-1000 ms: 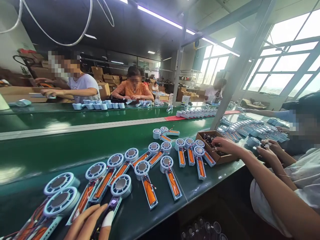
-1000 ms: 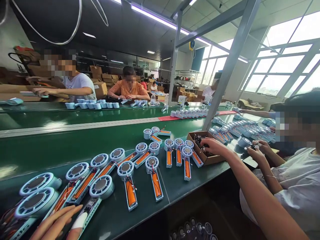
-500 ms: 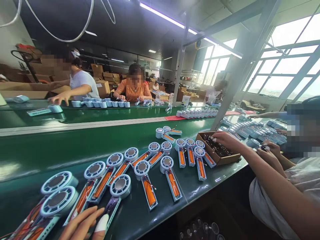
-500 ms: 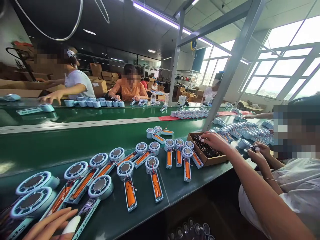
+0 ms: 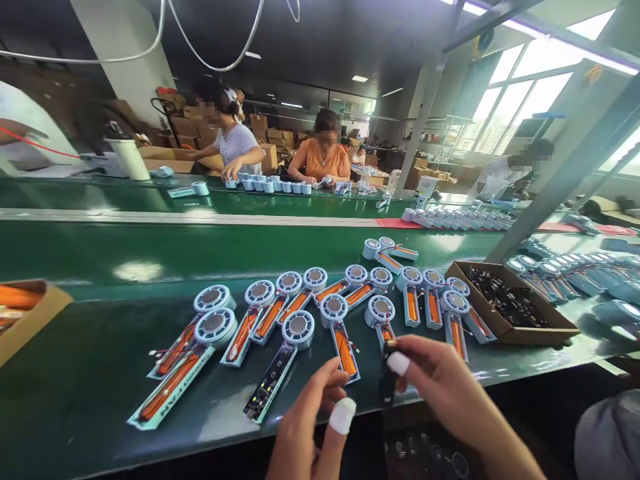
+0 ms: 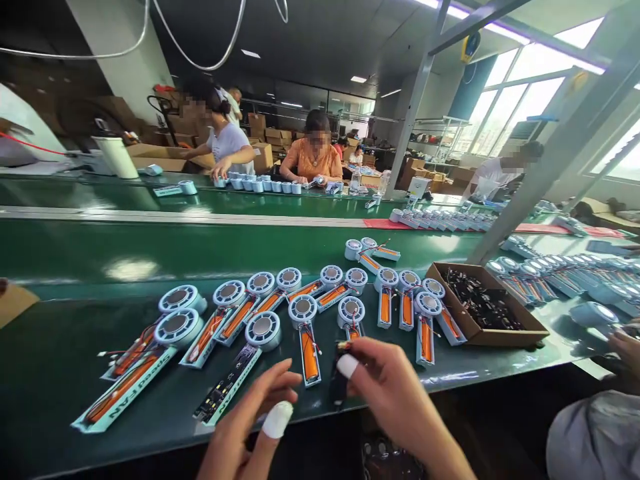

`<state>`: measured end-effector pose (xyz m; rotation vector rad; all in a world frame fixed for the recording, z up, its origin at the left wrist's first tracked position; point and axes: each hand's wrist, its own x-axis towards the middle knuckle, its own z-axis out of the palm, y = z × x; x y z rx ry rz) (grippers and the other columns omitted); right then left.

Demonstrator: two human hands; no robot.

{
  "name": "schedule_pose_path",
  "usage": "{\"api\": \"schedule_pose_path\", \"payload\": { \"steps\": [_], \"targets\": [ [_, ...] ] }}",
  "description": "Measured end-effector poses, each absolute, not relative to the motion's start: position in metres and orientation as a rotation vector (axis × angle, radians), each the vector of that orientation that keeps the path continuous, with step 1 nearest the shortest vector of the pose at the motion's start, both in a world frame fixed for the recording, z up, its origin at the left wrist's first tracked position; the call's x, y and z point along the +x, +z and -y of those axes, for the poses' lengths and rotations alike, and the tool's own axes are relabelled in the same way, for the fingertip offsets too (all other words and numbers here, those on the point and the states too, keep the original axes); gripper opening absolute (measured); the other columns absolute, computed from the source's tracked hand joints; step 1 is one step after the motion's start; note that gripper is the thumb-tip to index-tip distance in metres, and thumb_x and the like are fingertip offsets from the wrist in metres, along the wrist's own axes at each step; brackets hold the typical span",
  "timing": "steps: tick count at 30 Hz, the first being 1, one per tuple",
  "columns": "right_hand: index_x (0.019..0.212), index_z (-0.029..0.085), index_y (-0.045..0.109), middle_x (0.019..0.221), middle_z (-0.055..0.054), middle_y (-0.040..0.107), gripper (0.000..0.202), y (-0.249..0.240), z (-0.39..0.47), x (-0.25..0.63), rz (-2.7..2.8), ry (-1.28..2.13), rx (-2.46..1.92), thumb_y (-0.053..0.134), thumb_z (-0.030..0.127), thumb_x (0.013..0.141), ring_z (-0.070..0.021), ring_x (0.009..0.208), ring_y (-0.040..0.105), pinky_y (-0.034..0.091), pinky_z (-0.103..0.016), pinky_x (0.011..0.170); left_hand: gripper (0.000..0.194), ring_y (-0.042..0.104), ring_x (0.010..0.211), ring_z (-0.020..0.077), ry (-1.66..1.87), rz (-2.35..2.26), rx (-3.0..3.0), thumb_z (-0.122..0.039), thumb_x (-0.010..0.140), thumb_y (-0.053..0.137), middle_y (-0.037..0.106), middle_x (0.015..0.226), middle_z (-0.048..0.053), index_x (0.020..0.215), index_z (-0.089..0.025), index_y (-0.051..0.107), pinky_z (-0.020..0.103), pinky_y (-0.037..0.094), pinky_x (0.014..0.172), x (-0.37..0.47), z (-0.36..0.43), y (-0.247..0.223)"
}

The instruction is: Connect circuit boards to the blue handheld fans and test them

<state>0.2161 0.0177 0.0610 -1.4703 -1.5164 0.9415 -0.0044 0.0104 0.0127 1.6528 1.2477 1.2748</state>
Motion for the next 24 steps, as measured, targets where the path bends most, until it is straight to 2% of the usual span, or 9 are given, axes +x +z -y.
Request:
{"api": "schedule_pose_path", "payload": {
  "steps": [2,6,8,11,15,18,21,24],
  "targets": [
    [0.099,0.018,0.074,0.08,-0.004,0.071,0.035,0.046,-0.013,0.178,1.632,1.034,-1.389,0.051,0.044,0.099,-0.0177,0.07,0.067,0.055,-0.027,0.064,0.046,0.074,0.095,0.0257,1.155,-1.25,1.514,-0.051,0.095,0.05,0.078,0.108,0.009,0.128,-0.024,0.068,0.032,0.058,0.085,0.003,-0.011,0.004],
    [0.111,0.019,0.071,0.088,-0.006,0.072,0.035,0.032,-0.029,0.151,1.715,0.619,-1.504,0.041,0.038,0.103,-0.0209,0.079,0.067,0.052,-0.032,0.074,0.056,0.067,0.064,0.0222,1.02,-1.298,1.223,-0.061,0.09,0.051,0.074,0.079,0.007,0.123,-0.018,0.069,0.031,0.056,0.059,-0.005,-0.019,-0.014],
    [0.108,0.019,0.069,0.094,-0.008,0.071,0.03,0.028,-0.045,0.147,1.675,0.371,-1.677,0.047,0.037,0.101,-0.024,0.084,0.067,0.05,-0.035,0.076,0.056,0.061,0.059,0.0199,1.1,-1.36,1.062,-0.063,0.088,0.053,0.067,0.069,0.003,0.118,-0.018,0.069,0.029,0.052,0.054,-0.006,-0.02,-0.016],
    [0.094,0.018,0.067,0.091,-0.01,0.068,0.02,0.022,-0.069,0.135,1.712,0.072,-1.899,0.063,0.037,0.093,-0.0288,0.085,0.065,0.048,-0.038,0.073,0.047,0.056,0.058,0.0174,1.191,-1.36,0.968,-0.057,0.088,0.054,0.059,0.061,-0.002,0.115,-0.019,0.065,0.027,0.05,0.058,0.002,-0.017,-0.012],
    [0.086,0.017,0.068,0.089,-0.011,0.067,0.006,0.013,-0.083,0.121,1.723,-0.059,-1.929,0.067,0.022,0.09,-0.0296,0.085,0.062,0.047,-0.04,0.077,0.038,0.054,0.054,0.0154,1.225,-1.302,0.958,-0.049,0.086,0.058,0.061,0.069,-0.002,0.11,-0.019,0.058,0.027,0.047,0.053,0.014,-0.014,-0.008],
    [0.092,0.019,0.07,0.095,-0.009,0.067,0.01,0.007,-0.078,0.125,1.727,-0.036,-1.863,0.062,0.013,0.091,-0.0267,0.09,0.061,0.048,-0.038,0.081,0.031,0.054,0.054,0.0153,1.221,-1.313,0.965,-0.046,0.086,0.055,0.061,0.073,-0.001,0.105,-0.021,0.056,0.027,0.046,0.05,0.013,-0.014,-0.009],
    [0.099,0.02,0.071,0.102,-0.007,0.066,0.017,0.0,-0.065,0.136,1.751,-0.017,-1.7,0.06,0.011,0.092,-0.0249,0.098,0.059,0.048,-0.036,0.085,0.021,0.051,0.052,0.0131,1.211,-1.313,0.981,-0.041,0.087,0.052,0.064,0.081,0.0,0.097,-0.023,0.056,0.026,0.042,0.05,0.009,-0.014,-0.009],
    [0.098,0.02,0.072,0.1,-0.007,0.065,0.018,-0.004,-0.05,0.146,1.814,-0.022,-1.53,0.056,0.013,0.095,-0.0247,0.095,0.057,0.048,-0.037,0.083,0.022,0.049,0.054,0.013,1.197,-1.33,1.021,-0.041,0.088,0.051,0.066,0.084,0.0,0.098,-0.023,0.058,0.026,0.042,0.053,0.008,-0.014,-0.008]
  ]
}}
